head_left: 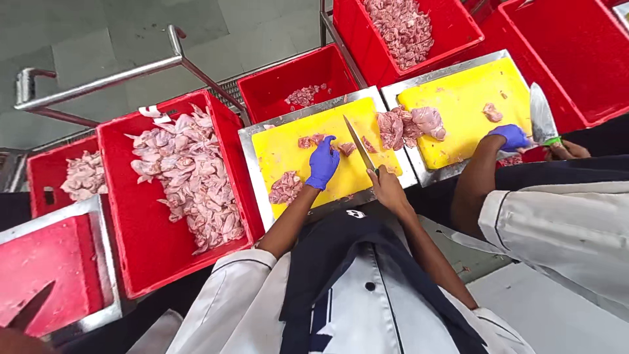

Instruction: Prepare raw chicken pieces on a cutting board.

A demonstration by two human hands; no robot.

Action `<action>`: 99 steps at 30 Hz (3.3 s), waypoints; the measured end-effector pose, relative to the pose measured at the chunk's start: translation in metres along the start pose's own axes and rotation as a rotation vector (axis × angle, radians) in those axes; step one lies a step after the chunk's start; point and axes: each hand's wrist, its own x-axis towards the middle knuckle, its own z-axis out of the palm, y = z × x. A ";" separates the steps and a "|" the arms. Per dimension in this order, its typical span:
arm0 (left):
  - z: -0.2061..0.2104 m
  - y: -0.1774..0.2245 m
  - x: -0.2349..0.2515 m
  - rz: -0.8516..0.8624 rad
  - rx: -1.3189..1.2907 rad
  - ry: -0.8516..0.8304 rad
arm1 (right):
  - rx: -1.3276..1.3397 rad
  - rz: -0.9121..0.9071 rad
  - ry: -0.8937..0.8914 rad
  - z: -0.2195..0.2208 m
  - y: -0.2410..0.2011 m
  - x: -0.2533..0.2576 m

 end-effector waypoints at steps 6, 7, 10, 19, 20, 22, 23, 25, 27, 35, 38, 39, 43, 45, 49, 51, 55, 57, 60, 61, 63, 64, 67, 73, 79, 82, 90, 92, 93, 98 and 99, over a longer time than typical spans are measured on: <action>0.008 0.013 0.016 0.200 0.089 -0.102 | -0.198 0.082 -0.119 -0.025 0.026 -0.031; 0.010 0.012 0.017 0.217 0.092 -0.111 | -0.235 0.090 -0.138 -0.028 0.025 -0.034; 0.011 0.011 0.021 0.242 0.068 -0.138 | -0.314 0.118 -0.194 -0.036 0.017 -0.035; 0.007 0.001 0.032 0.255 -0.024 -0.214 | -0.028 0.033 -0.180 0.007 -0.039 0.055; 0.007 -0.001 0.031 0.262 -0.024 -0.204 | -0.023 0.028 -0.181 0.008 -0.044 0.060; 0.009 0.001 0.028 0.251 -0.013 -0.156 | -0.029 0.034 -0.178 0.009 -0.045 0.060; 0.012 0.004 0.027 0.219 -0.005 -0.131 | -0.039 0.048 -0.171 0.010 -0.041 0.054; 0.015 0.011 0.025 0.130 0.010 -0.080 | -0.062 0.074 -0.165 0.014 -0.029 0.034; 0.016 0.015 0.026 0.039 0.011 -0.030 | -0.076 0.109 -0.181 0.018 -0.012 0.010; -0.037 -0.023 0.018 -0.106 -0.051 0.308 | -0.097 0.168 -0.195 0.026 0.021 -0.018; -0.038 -0.034 0.030 -0.158 0.071 0.170 | -0.097 0.167 -0.182 0.028 0.021 -0.020; -0.033 -0.028 0.032 -0.138 0.100 0.112 | -0.094 0.166 -0.182 0.027 0.022 -0.020; -0.017 -0.001 0.032 -0.029 0.195 -0.037 | -0.097 0.165 -0.179 0.027 0.021 -0.019; -0.018 0.007 0.033 -0.022 0.203 -0.129 | -0.098 0.167 -0.172 0.028 0.021 -0.020; -0.022 0.007 0.032 0.013 0.176 -0.288 | -0.108 0.159 -0.155 0.029 0.022 -0.020; -0.034 0.001 0.038 -0.007 0.055 -0.319 | -0.099 0.153 -0.155 0.031 0.023 -0.019; -0.063 -0.027 0.073 -0.134 -0.682 -0.121 | -0.082 0.149 -0.142 0.030 0.023 -0.019; -0.078 -0.039 0.090 -0.233 -1.080 0.161 | -0.075 0.150 -0.141 0.029 0.024 -0.021; -0.088 -0.052 0.103 -0.435 -1.201 0.541 | -0.057 0.143 -0.132 0.032 0.026 -0.018; -0.085 -0.055 0.100 -0.441 -1.206 0.580 | -0.054 0.140 -0.126 0.032 0.027 -0.017; -0.072 -0.055 0.083 -0.392 -1.200 0.549 | -0.042 0.136 -0.116 0.033 0.028 -0.017; -0.063 -0.052 0.073 -0.366 -1.182 0.498 | -0.033 0.128 -0.105 0.034 0.029 -0.017; -0.039 -0.034 0.042 -0.311 -1.062 0.310 | -0.049 0.122 -0.061 0.032 0.028 -0.022; -0.003 0.006 0.026 -0.183 -0.746 0.101 | 0.105 0.082 0.173 0.011 0.038 -0.028; 0.034 0.046 0.042 0.128 -0.351 -0.163 | 0.256 0.089 0.220 -0.002 0.046 -0.035; 0.058 0.060 0.029 0.346 -0.136 -0.279 | 0.279 0.115 0.221 0.003 0.056 -0.036; 0.059 0.077 0.015 0.265 -0.090 -0.067 | 0.415 0.157 0.285 0.027 0.088 -0.049; 0.057 0.102 0.030 0.282 -0.026 -0.035 | 0.477 0.147 0.326 0.030 0.094 -0.049; 0.059 0.117 0.039 0.293 0.024 -0.039 | 0.505 0.147 0.337 0.029 0.096 -0.047; 0.082 0.181 0.074 0.117 0.237 -0.165 | 0.539 0.151 0.347 0.019 0.100 -0.042; 0.084 0.188 0.076 0.074 0.245 -0.185 | 0.538 0.155 0.345 0.017 0.101 -0.041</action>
